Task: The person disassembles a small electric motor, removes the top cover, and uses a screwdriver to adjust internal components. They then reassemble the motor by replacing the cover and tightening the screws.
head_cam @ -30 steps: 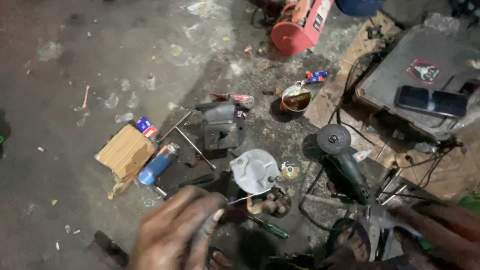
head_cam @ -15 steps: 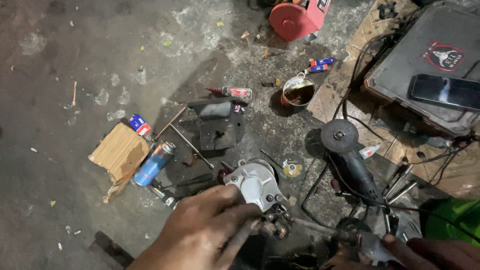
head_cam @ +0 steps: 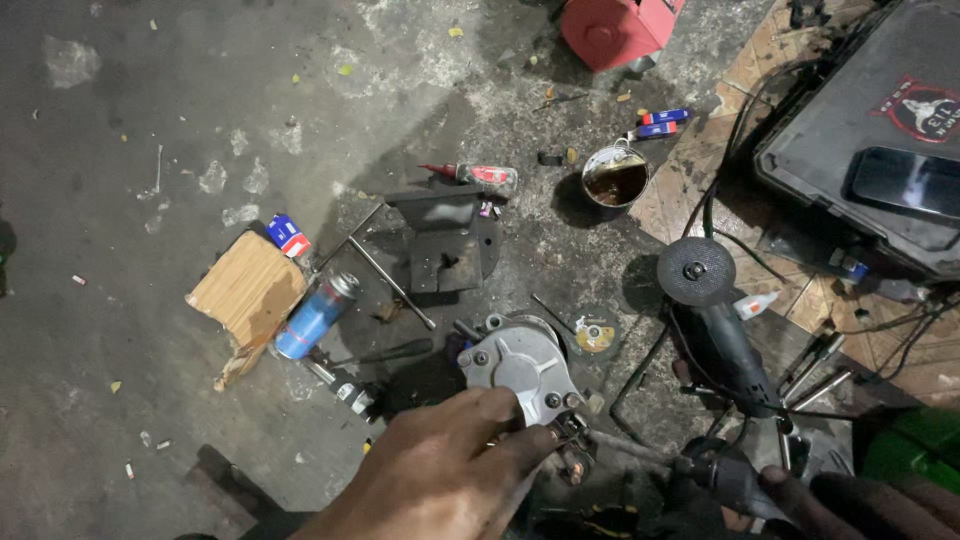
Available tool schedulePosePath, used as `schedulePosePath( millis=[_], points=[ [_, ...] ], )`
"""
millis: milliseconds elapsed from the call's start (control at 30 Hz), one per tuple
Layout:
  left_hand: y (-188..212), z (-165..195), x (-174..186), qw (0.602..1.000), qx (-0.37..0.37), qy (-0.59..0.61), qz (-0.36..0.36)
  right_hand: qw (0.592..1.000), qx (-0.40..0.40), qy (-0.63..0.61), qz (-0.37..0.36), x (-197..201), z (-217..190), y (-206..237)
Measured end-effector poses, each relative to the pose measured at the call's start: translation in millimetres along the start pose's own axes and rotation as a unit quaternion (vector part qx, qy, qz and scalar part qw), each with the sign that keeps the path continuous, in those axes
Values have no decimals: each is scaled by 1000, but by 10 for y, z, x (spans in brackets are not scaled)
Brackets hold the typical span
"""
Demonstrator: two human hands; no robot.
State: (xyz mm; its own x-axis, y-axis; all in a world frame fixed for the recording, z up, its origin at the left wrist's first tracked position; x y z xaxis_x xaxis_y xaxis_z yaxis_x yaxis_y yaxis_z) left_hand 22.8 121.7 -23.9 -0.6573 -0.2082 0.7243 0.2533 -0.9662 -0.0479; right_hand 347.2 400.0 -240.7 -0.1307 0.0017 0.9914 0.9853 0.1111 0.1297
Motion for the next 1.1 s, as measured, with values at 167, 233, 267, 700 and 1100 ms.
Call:
schedulePosePath(
  millis=[167, 233, 267, 700, 1100],
  points=[
    [12, -20, -166, 999, -5, -34, -39, 1000, 4, 14, 5, -37, -25, -24],
    [13, 13, -149, 998, -32, -56, -23, 999, 19, 26, 15, -44, -39, -17],
    [9, 27, -144, 997, -39, -69, -19, 1000, 12, 14, -5, -77, -31, -17],
    [-38, 16, -191, 997, -32, -45, -49, 998, -24, 43, -29, -154, -53, 115],
    [45, 27, -230, 997, -32, -46, -61, 998, -29, 39, -43, -68, -151, -4]
  ],
)
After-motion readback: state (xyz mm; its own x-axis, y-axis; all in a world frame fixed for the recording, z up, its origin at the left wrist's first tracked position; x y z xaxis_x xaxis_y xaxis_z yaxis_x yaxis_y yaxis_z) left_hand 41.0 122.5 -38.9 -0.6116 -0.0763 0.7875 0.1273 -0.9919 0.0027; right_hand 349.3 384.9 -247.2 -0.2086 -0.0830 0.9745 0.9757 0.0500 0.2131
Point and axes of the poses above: each hand's wrist, its own y-axis away from the middle knuckle, its own x-axis out of the back of the hand, z = x × y, the point moved 7 cm from there along -y, towards the middle knuckle, and after that the axes turned 5 degrees about -z, right-handed, at the moved point
